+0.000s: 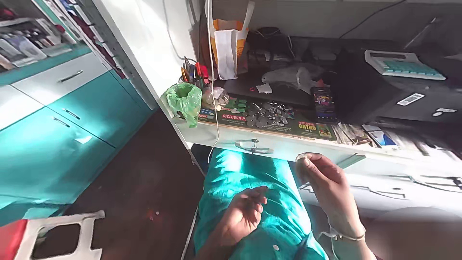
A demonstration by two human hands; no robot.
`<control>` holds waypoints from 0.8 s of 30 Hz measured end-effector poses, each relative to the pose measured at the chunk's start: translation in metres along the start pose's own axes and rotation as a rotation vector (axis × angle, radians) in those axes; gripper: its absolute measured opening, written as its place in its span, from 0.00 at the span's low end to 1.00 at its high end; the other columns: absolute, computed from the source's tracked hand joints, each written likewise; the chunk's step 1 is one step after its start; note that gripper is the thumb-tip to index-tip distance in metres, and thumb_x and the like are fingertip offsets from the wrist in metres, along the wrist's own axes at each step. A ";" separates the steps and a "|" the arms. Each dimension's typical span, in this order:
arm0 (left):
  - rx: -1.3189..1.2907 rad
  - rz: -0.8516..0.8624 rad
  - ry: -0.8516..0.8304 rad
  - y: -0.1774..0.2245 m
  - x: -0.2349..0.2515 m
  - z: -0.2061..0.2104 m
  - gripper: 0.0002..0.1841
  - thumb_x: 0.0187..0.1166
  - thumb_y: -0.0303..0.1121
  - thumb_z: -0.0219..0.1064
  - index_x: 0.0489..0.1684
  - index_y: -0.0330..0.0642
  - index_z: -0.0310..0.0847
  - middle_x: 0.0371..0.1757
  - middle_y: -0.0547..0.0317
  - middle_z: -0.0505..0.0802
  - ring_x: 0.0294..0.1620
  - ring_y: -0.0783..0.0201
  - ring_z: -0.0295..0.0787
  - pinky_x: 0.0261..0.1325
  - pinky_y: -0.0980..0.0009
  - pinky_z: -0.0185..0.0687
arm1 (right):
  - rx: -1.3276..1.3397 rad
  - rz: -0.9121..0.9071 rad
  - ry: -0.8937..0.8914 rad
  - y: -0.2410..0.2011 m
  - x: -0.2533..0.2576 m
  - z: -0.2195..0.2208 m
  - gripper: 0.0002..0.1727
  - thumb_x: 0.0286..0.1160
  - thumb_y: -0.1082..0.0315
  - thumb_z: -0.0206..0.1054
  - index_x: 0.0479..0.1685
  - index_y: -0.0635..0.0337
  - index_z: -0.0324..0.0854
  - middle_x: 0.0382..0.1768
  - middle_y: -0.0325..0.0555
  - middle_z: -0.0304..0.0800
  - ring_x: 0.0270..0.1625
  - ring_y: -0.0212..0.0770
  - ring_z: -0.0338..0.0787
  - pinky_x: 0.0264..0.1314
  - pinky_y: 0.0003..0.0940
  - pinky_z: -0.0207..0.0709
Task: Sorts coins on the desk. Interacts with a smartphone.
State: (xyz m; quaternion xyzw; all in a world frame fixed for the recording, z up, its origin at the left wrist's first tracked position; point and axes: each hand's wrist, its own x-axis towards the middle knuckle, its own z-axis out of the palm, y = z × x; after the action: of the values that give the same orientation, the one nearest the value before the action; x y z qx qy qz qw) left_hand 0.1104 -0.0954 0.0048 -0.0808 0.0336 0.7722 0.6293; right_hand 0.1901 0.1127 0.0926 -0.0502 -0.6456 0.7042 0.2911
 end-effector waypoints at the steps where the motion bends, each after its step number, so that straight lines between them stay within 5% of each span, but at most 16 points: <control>1: -0.006 0.005 0.000 0.002 0.000 0.001 0.19 0.83 0.27 0.49 0.55 0.34 0.88 0.35 0.55 0.94 0.23 0.71 0.89 0.28 0.84 0.85 | -0.019 -0.021 -0.008 -0.001 0.000 -0.001 0.06 0.83 0.70 0.66 0.50 0.58 0.88 0.40 0.42 0.96 0.34 0.32 0.94 0.35 0.24 0.89; 9: -0.005 -0.011 -0.059 0.022 0.017 -0.013 0.17 0.81 0.27 0.54 0.57 0.35 0.89 0.36 0.56 0.94 0.24 0.72 0.89 0.30 0.83 0.86 | -0.146 0.005 0.051 0.015 0.023 -0.005 0.05 0.80 0.71 0.68 0.48 0.60 0.86 0.42 0.44 0.98 0.38 0.34 0.96 0.37 0.24 0.89; 13: -0.012 -0.010 -0.054 0.035 0.028 -0.017 0.17 0.82 0.28 0.55 0.57 0.36 0.89 0.36 0.56 0.94 0.24 0.72 0.89 0.31 0.83 0.86 | -0.578 -0.176 0.144 0.030 0.050 -0.007 0.08 0.78 0.67 0.70 0.46 0.63 0.88 0.39 0.36 0.95 0.37 0.24 0.92 0.40 0.19 0.87; 17: -0.006 0.021 -0.105 0.045 0.036 -0.018 0.18 0.85 0.33 0.54 0.58 0.36 0.89 0.40 0.55 0.95 0.34 0.69 0.93 0.39 0.81 0.88 | -0.954 -0.424 0.308 0.046 0.084 -0.034 0.12 0.77 0.66 0.69 0.43 0.67 0.91 0.38 0.47 0.94 0.39 0.28 0.92 0.46 0.20 0.85; 20: -0.007 0.045 -0.049 0.042 0.042 -0.011 0.15 0.84 0.26 0.55 0.53 0.35 0.91 0.42 0.50 0.96 0.38 0.66 0.95 0.46 0.79 0.89 | -0.926 -0.361 0.384 0.061 0.106 -0.057 0.13 0.77 0.67 0.69 0.48 0.69 0.90 0.43 0.52 0.95 0.44 0.31 0.94 0.50 0.24 0.87; 24: -0.002 0.015 0.010 0.030 0.037 -0.011 0.18 0.83 0.21 0.50 0.54 0.36 0.90 0.51 0.46 0.96 0.48 0.62 0.96 0.55 0.76 0.88 | -0.729 -0.293 0.425 0.075 0.113 -0.067 0.14 0.77 0.69 0.70 0.51 0.73 0.85 0.38 0.43 0.94 0.37 0.22 0.92 0.42 0.19 0.87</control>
State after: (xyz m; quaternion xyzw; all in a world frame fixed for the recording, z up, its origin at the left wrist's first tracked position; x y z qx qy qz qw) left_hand 0.0752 -0.0675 -0.0132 -0.0852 0.0367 0.7765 0.6232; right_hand 0.1007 0.2261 0.0458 -0.2011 -0.7778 0.3558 0.4775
